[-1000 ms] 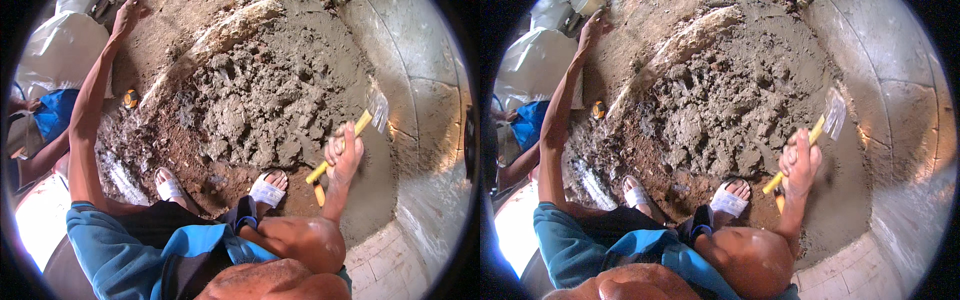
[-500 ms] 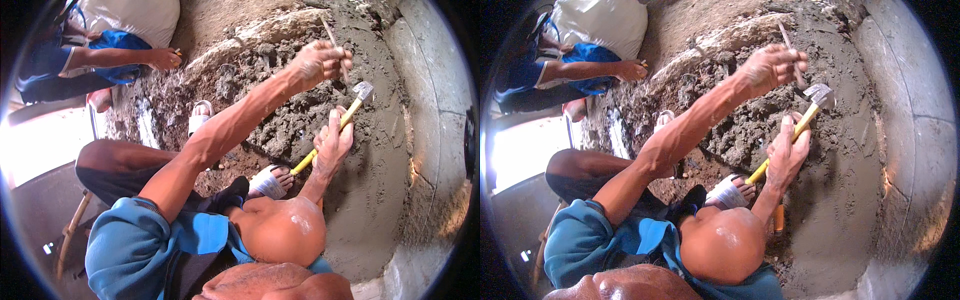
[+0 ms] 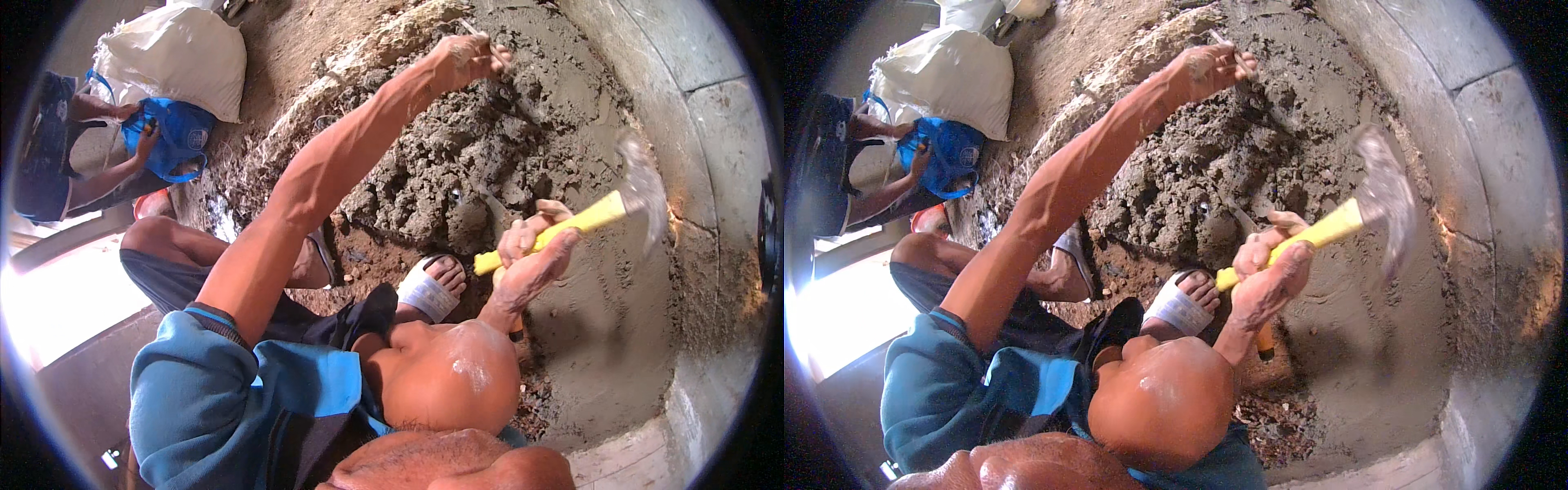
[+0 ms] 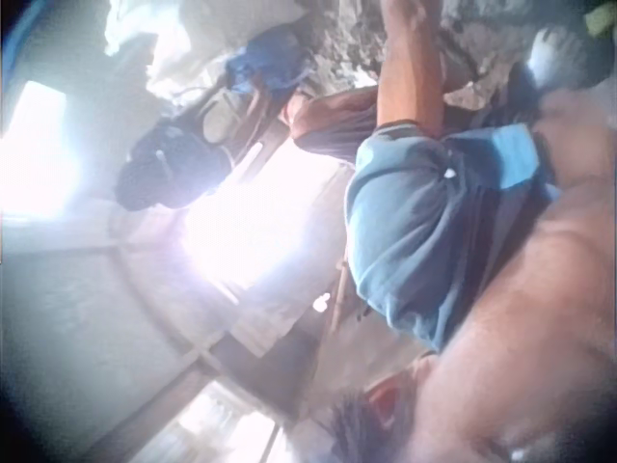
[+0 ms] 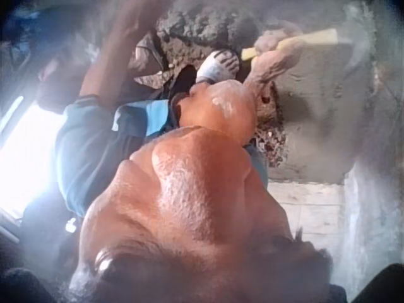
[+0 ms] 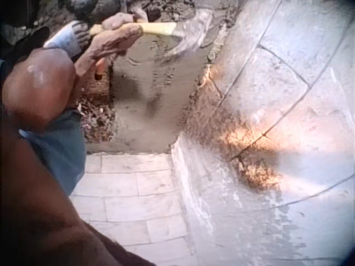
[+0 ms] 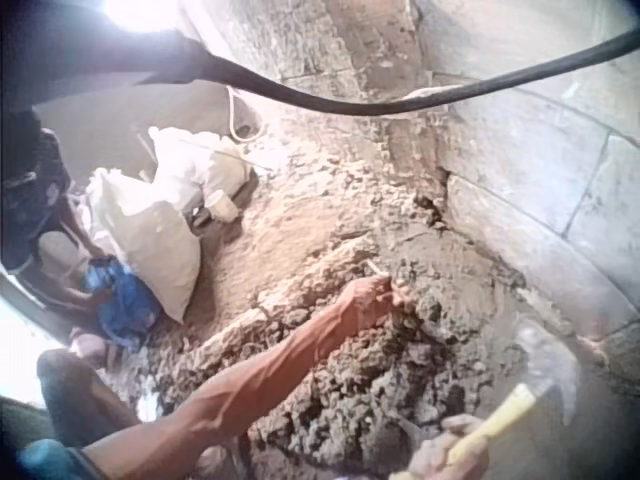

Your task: The person uses a hammer and a chisel to break up a pile of concrete on the ground. They repeatedly position the chisel on the concrete and strike it with the hammer to chip away at the material.

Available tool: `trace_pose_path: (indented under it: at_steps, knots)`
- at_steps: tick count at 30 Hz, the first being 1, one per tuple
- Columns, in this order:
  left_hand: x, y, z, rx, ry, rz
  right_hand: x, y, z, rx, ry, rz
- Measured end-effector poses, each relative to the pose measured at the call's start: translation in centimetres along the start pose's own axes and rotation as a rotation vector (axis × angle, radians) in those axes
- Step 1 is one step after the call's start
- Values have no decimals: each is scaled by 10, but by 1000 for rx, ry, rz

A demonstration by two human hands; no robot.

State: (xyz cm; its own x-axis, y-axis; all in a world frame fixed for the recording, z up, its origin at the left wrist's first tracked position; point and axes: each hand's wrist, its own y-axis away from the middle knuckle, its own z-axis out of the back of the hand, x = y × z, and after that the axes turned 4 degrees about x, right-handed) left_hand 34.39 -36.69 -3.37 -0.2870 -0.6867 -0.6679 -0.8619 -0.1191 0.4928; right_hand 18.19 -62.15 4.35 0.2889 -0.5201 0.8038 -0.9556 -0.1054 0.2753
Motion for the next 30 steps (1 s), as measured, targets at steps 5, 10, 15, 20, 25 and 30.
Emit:
trace_pose_path:
  at_steps: [5,10,15,20,25,30]
  knots:
    - [-3,-22,28,-30,-88,-71,-15,4,-5,38,-34,-62]
    - [4,-30,13,-123,-57,-80,-12,-5,-10,57,116,36]
    - [28,-42,-5,-222,-35,-180,-1,-12,-36,-155,249,-34]
    - [18,-58,13,-307,62,-229,-6,-43,-53,-264,-204,194]
    - [17,-66,-20,-301,65,-107,-51,-81,-67,-372,-235,285]
    - [10,-92,26,-288,53,-109,-96,-82,-79,-98,178,-153]
